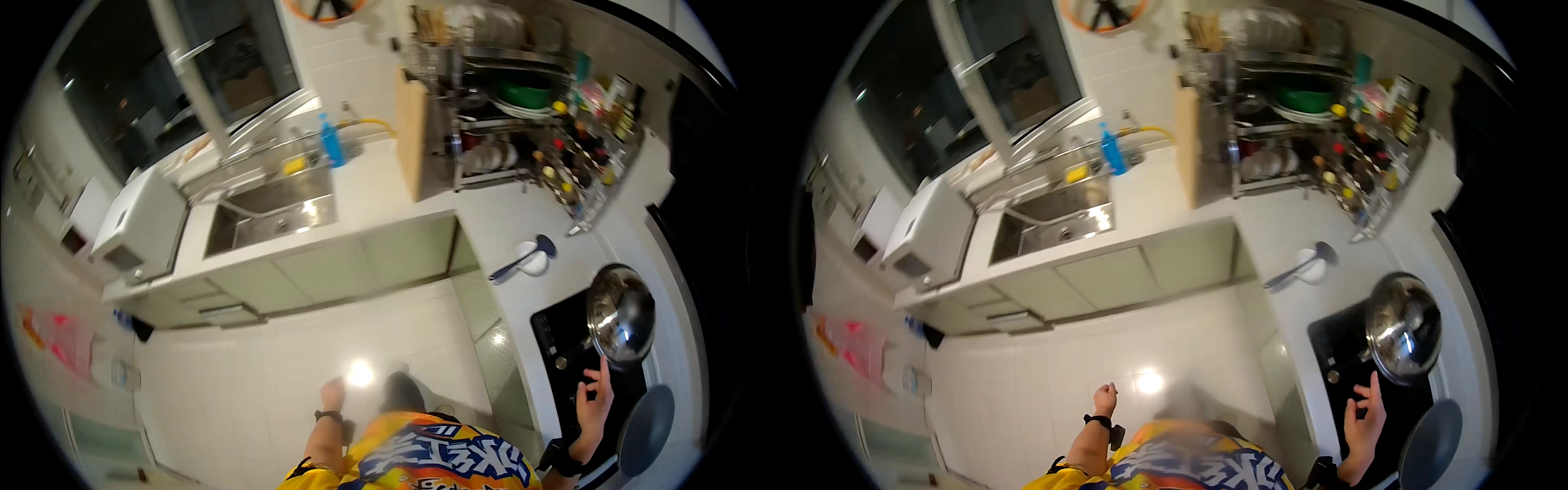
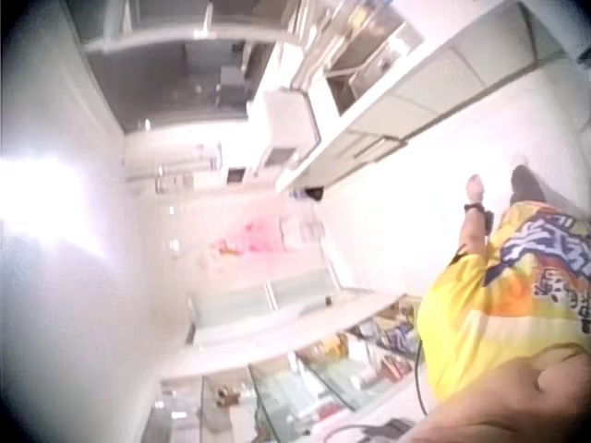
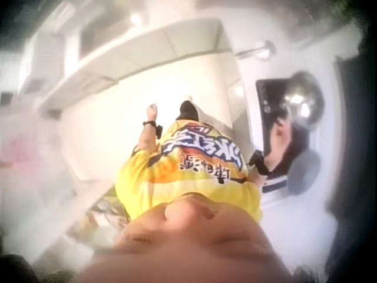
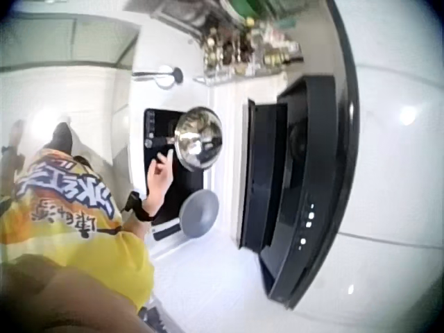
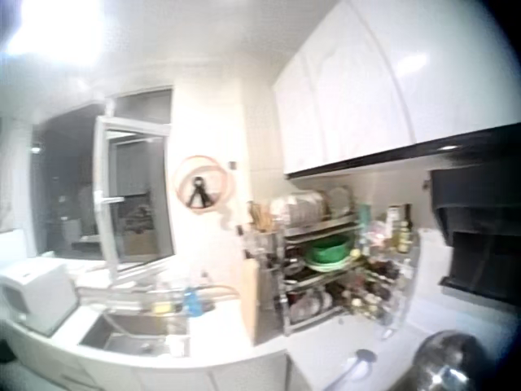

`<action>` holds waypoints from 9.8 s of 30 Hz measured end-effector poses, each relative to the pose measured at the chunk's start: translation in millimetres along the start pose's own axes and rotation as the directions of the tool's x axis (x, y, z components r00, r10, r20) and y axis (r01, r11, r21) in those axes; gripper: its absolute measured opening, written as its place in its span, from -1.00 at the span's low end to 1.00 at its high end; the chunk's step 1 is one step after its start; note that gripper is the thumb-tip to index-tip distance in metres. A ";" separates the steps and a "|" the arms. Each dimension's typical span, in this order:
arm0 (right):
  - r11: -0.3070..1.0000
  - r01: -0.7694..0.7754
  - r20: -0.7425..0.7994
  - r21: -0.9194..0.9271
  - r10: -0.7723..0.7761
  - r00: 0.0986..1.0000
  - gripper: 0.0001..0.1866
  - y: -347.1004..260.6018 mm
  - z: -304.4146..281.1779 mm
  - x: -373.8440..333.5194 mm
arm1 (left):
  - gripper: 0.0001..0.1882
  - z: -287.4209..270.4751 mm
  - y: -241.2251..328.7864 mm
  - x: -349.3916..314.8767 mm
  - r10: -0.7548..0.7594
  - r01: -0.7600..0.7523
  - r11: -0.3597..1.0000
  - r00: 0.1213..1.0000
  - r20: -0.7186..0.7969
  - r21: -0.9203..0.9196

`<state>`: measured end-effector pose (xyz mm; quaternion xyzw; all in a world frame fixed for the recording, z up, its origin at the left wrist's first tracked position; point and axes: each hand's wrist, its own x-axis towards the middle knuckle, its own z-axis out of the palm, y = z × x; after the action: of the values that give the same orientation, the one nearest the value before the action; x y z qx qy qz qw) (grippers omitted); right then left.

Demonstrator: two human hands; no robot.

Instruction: The person stirs food in a pan using a ladle, covers it with a lid, then attaches a cloth to a mop head by hand and picks up a spray bottle.

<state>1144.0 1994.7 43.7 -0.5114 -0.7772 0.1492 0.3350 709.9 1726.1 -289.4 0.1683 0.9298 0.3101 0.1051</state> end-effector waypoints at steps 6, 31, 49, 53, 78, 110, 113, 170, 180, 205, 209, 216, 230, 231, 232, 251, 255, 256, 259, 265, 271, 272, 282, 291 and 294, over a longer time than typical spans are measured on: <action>0.974 0.081 0.324 0.211 -0.148 0.934 -0.37 -64.0 62.1 21.2 | -0.73 -73.9 -74.8 -54.8 -0.250 0.246 0.966 0.967 -0.052 -0.084; 0.701 0.501 0.669 0.508 -0.687 0.283 -0.51 -454.1 375.3 -75.9 | -0.64 -227.1 -401.8 -113.0 -0.699 0.620 0.713 0.588 -0.407 -0.328; 0.386 0.560 0.556 0.733 -0.814 -0.167 -0.62 -679.1 682.2 -54.9 | -0.61 -278.6 -426.7 -50.9 -0.895 0.884 0.377 0.271 -0.355 -0.276; 0.292 0.503 0.480 0.813 -0.826 -0.297 -0.63 -737.2 720.6 -92.9 | -0.60 -281.2 -410.3 -60.9 -0.938 0.887 0.263 0.142 -0.316 -0.381; 0.153 0.573 0.558 0.805 -0.523 -0.645 -0.67 -1070.1 867.8 -452.7 | -0.72 -600.3 -724.4 51.3 -0.859 0.683 0.378 0.008 -0.511 -0.625; -0.359 -0.211 -0.173 0.909 0.137 -0.975 -0.53 -1529.1 775.1 -1329.7 | -0.85 -1052.6 -1167.7 -158.0 -0.693 0.218 0.497 -0.483 -0.535 -0.840; -0.290 -0.138 -0.100 0.947 0.142 -0.985 -0.30 -1565.9 767.5 -1382.9 | -0.84 -1120.5 -1211.4 -185.2 -0.662 -0.008 0.611 -0.554 -0.505 -0.792; 0.172 0.351 0.292 0.920 0.294 -0.910 -0.45 -1576.4 496.4 -2042.4 | -0.69 -1296.0 -1476.2 -697.1 -0.644 0.610 0.184 -0.518 -0.563 -0.771; 0.198 0.539 0.528 0.818 0.111 -0.842 -0.48 -1546.3 518.1 -1957.2 | -0.77 -1358.3 -1540.6 -774.6 -0.601 0.690 0.457 -0.225 -0.766 -0.561; -0.393 0.245 0.370 0.886 0.284 -0.884 -0.77 -1431.8 404.2 -2032.1 | -0.74 -1175.6 -1403.8 -959.9 -0.646 0.426 0.091 -0.662 -0.380 -0.900; -0.313 -0.108 -0.008 0.944 0.307 -0.952 -0.82 -1427.5 262.9 -2110.3 | -0.82 -1172.0 -1386.4 -981.2 -0.584 0.173 0.012 -0.798 -0.147 -0.985; -0.204 -0.494 -0.360 0.845 0.467 -0.808 -0.84 -1372.2 154.8 -2272.5 | -0.87 -1164.8 -1382.0 -1056.5 -0.315 0.018 -0.042 -0.949 -0.004 -0.999; 0.824 0.408 -0.600 0.392 0.566 -0.566 -0.52 -1309.5 -200.5 -2505.6 | -0.82 -1214.8 -1428.9 -1234.9 -0.015 0.032 -0.202 -0.999 -0.029 -0.979; 0.816 0.412 -0.599 0.405 0.578 -0.555 -0.52 -1304.7 -213.2 -2515.5 | -0.82 -1208.2 -1431.5 -1244.0 -0.004 0.017 -0.199 -1.000 -0.016 -0.980; 0.786 0.536 -0.655 0.309 0.584 -0.479 -0.44 -1299.1 -225.2 -2525.8 | -0.85 -1202.2 -1434.1 -1254.0 -0.016 -0.119 -0.149 -0.992 0.123 -0.982; 0.794 0.595 -0.709 0.127 0.492 -0.505 -0.16 -1234.1 -411.5 -2748.0 | -0.48 -1333.0 -1597.3 -1676.6 -0.429 0.513 -0.430 -0.840 -0.332 -0.743; 0.844 0.205 -0.719 0.495 0.531 -0.447 -0.08 -1241.5 -415.6 -2812.2 | -0.44 -1413.6 -1656.6 -1740.0 -0.508 0.745 -0.482 -0.666 -0.546 -0.461; 0.818 0.125 -0.683 0.561 0.543 -0.488 -0.05 -1243.6 -415.9 -2829.5 | -0.44 -1431.3 -1671.7 -1754.7 -0.513 0.742 -0.497 -0.669 -0.537 -0.450; 0.779 -0.026 -0.674 0.626 0.525 -0.520 -0.03 -1241.3 -423.9 -2892.3 | -0.44 -1477.0 -1716.1 -1802.3 -0.452 0.802 -0.520 -0.550 -0.702 -0.294; 0.386 -0.635 -0.727 0.669 0.521 -0.448 -0.26 -1235.4 -478.9 -3032.6 | -0.44 -1543.0 -1787.3 -1895.0 -0.339 0.678 -0.604 -0.694 -0.635 -0.419; 0.297 -0.767 -0.746 0.568 0.579 -0.328 -0.26 -1231.6 -565.9 -3133.9 | -0.41 -1594.9 -1836.5 -1981.2 -0.276 0.512 -0.621 -0.852 -0.445 -0.593; 0.271 -0.820 -0.764 0.504 0.582 -0.277 -0.26 -1233.0 -583.7 -3150.1 | -0.41 -1608.3 -1844.6 -1996.4 -0.288 0.502 -0.638 -0.859 -0.424 -0.583; 0.073 -0.964 -0.764 0.255 0.627 -0.154 -0.45 -1182.3 -698.5 -3326.7 | -0.73 -1614.4 -1971.0 -2179.7 -0.714 0.860 -0.060 -0.392 -0.580 -0.507; 0.175 -0.618 -0.563 0.767 0.646 -0.516 -0.59 -1244.9 -679.6 -3508.4 | -0.83 -1682.1 -2110.3 -2335.8 -0.638 0.867 0.292 -0.138 -0.758 -0.404; -0.119 -0.434 -0.312 0.893 0.529 -0.789 -0.58 -1273.9 -639.7 -3553.6 | -0.77 -1698.0 -2158.8 -2381.0 -0.692 0.808 0.318 -0.159 -0.704 -0.495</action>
<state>1586.6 -1806.9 -64.8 -0.8180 0.3320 0.0336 0.4685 1859.8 -1714.5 -59.7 -0.5777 0.7682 0.1672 -0.2193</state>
